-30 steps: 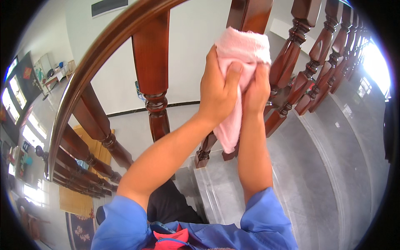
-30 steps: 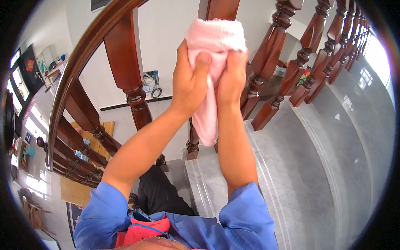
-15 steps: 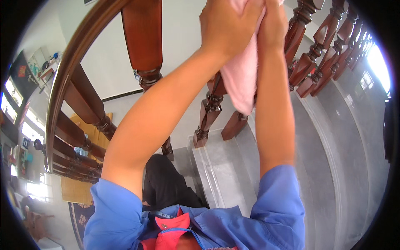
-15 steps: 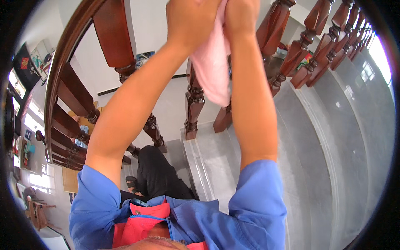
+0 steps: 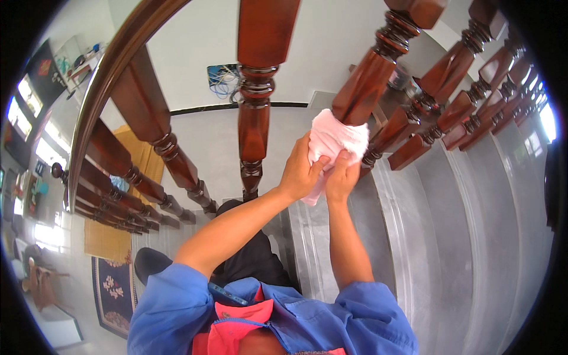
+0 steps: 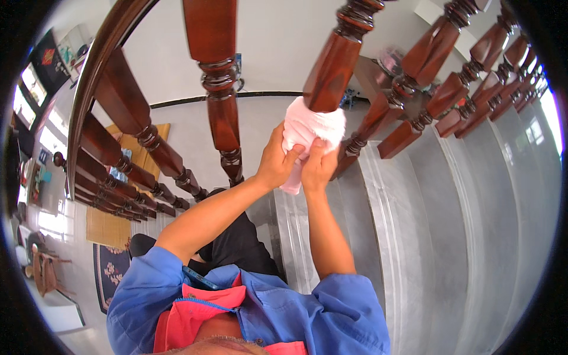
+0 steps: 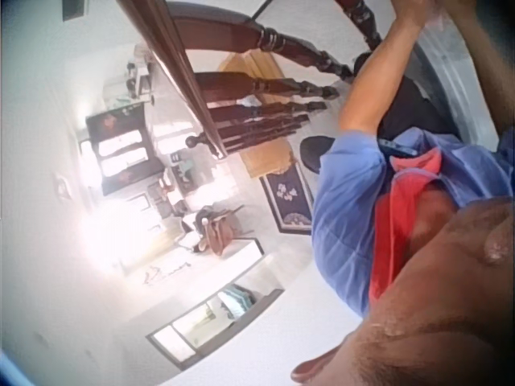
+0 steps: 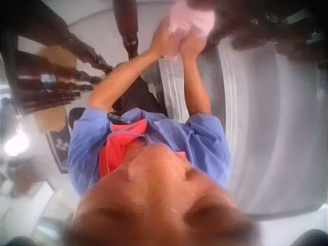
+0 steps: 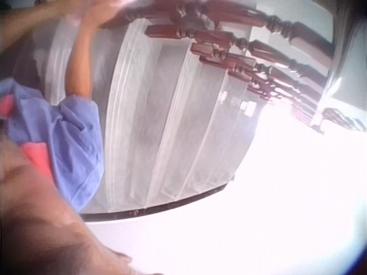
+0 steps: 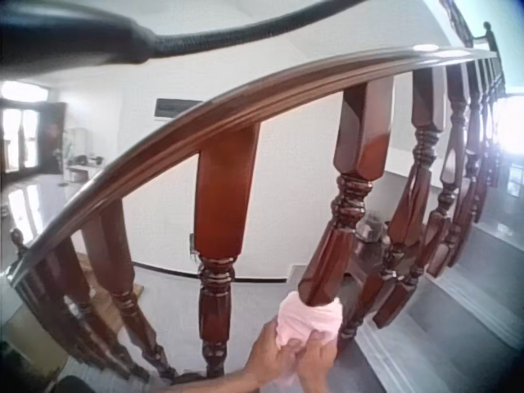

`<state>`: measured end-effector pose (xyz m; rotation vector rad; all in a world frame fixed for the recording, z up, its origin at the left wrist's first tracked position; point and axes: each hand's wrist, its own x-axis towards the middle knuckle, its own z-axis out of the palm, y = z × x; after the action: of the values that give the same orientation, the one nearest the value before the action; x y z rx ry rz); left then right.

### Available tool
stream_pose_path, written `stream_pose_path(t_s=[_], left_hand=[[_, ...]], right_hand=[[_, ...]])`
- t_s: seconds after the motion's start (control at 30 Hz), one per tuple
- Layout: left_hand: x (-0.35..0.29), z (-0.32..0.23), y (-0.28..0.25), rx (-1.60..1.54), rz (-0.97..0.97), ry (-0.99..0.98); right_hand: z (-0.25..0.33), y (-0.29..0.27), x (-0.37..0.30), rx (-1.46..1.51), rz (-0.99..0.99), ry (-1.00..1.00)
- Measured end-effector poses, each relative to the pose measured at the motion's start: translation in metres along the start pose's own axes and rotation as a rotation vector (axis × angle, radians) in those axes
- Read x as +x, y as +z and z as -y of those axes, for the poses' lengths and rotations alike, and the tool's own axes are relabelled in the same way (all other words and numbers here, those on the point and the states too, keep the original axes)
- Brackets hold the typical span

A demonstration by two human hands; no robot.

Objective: The person cleans a staircase railing by wiping the wooden handrail and balusters with a cloth.

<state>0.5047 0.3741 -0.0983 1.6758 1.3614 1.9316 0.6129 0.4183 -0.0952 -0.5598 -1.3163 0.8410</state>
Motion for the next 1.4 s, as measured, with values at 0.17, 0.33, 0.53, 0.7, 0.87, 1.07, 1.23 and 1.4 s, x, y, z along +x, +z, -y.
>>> stream_pose_path(t_s=[0.17, 0.33, 0.53, 0.7, 0.87, 1.07, 1.23, 1.4], left_hand=[[-0.019, -0.047, -0.029, -0.127, -0.074, -0.065], [-0.021, -0.101, -0.073, 0.017, -0.438, 0.229], [0.069, -0.150, -0.126, 0.487, -0.672, 0.635], [0.129, -0.158, -0.130, 0.018, -0.401, 0.453], [0.126, -0.141, -0.117, -0.101, -0.527, 0.381], [0.009, -0.009, -0.114, 0.025, -0.299, 0.270], [-0.074, 0.049, -0.121, 0.045, -0.119, -0.005], [-0.101, 0.028, -0.141, -0.010, -0.178, -0.186]], right_hand=[[0.048, 0.022, -0.018, -0.111, -0.042, -0.329], [0.094, 0.072, -0.011, 0.081, 0.045, -0.280], [0.168, 0.153, 0.073, 0.309, 0.015, -0.418], [0.201, 0.188, 0.124, 0.740, 0.494, -0.246], [0.140, 0.171, 0.111, 0.284, 0.317, -0.196], [0.008, 0.145, -0.014, 0.396, 0.289, -0.164], [-0.082, 0.092, -0.120, 0.065, 0.376, 0.142], [-0.003, 0.096, -0.124, -0.281, 0.284, -0.041]])
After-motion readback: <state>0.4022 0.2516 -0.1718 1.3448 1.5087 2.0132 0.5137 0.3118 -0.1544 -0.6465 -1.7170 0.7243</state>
